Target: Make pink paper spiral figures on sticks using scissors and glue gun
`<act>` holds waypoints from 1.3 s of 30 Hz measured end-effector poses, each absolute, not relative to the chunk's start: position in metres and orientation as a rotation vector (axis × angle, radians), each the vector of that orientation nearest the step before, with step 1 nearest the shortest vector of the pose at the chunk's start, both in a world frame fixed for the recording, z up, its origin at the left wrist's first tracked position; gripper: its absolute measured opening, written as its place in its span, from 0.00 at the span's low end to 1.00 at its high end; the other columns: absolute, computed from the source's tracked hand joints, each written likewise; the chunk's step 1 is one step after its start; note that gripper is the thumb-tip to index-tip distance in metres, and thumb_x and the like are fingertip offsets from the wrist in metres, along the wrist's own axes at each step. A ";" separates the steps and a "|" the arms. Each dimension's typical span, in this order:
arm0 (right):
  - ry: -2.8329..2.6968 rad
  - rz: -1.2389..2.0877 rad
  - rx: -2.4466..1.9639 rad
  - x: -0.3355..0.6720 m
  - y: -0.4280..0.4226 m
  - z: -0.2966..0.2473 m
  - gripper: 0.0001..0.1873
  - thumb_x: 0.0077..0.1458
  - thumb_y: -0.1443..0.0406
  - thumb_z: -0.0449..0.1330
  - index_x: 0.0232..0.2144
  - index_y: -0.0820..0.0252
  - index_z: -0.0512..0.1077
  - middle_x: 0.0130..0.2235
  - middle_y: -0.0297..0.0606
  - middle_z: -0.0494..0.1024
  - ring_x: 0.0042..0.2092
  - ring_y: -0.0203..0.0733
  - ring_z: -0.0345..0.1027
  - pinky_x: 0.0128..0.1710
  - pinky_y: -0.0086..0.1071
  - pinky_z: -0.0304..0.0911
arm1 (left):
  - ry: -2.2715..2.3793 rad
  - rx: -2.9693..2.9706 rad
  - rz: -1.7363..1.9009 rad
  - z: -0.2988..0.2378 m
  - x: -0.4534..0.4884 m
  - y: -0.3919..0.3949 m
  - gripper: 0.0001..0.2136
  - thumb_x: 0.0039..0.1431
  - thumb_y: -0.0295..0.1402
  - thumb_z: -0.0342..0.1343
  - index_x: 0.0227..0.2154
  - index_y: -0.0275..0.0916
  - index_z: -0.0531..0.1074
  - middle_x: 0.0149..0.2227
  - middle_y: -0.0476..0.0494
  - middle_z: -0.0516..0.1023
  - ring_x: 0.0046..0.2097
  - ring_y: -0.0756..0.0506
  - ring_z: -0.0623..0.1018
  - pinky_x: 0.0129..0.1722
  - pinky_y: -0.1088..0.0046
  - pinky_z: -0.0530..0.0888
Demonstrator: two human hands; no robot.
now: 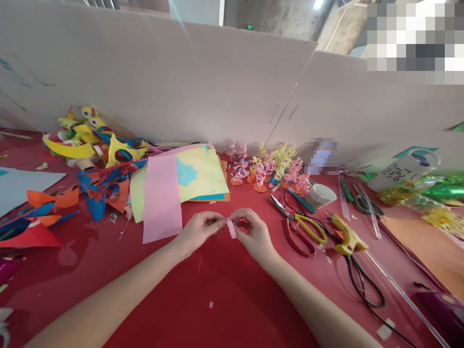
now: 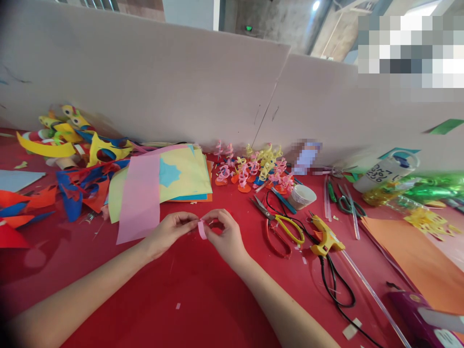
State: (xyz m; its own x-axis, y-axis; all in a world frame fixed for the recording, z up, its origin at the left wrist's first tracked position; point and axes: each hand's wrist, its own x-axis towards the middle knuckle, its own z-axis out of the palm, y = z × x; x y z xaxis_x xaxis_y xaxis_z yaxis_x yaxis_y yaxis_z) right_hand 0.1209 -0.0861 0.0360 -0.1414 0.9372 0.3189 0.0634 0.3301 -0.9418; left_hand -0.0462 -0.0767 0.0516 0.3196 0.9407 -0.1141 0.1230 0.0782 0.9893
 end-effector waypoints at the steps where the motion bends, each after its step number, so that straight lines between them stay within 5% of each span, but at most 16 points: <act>1: -1.446 1.112 -0.952 0.120 -0.085 0.035 0.04 0.48 0.66 0.60 0.31 0.57 0.70 0.33 0.36 0.72 0.35 0.38 0.68 0.35 0.32 0.66 | 1.089 1.413 0.835 0.053 -0.046 -0.077 0.10 0.53 0.39 0.56 0.30 0.37 0.74 0.30 0.46 0.76 0.34 0.47 0.73 0.37 0.70 0.69; 13: -1.296 1.417 -0.975 0.122 -0.079 0.035 0.08 0.44 0.62 0.62 0.29 0.58 0.70 0.29 0.33 0.72 0.32 0.36 0.66 0.35 0.30 0.63 | 1.122 1.643 0.795 0.060 -0.046 -0.077 0.10 0.55 0.38 0.51 0.29 0.37 0.73 0.30 0.46 0.75 0.35 0.45 0.73 0.36 0.70 0.69; 32: -1.471 1.333 -1.151 0.126 -0.074 0.031 0.06 0.45 0.62 0.60 0.25 0.60 0.71 0.27 0.34 0.73 0.31 0.37 0.66 0.33 0.31 0.63 | 1.155 1.871 0.795 0.050 -0.044 -0.077 0.05 0.55 0.31 0.51 0.29 0.39 0.71 0.31 0.47 0.72 0.35 0.47 0.73 0.36 0.71 0.70; 39: -1.433 1.309 -1.160 0.125 -0.073 0.028 0.07 0.45 0.61 0.59 0.25 0.60 0.70 0.26 0.33 0.72 0.29 0.36 0.65 0.32 0.30 0.62 | 1.086 1.709 0.845 0.042 -0.045 -0.075 0.08 0.56 0.36 0.52 0.31 0.38 0.73 0.31 0.47 0.74 0.35 0.47 0.74 0.38 0.71 0.71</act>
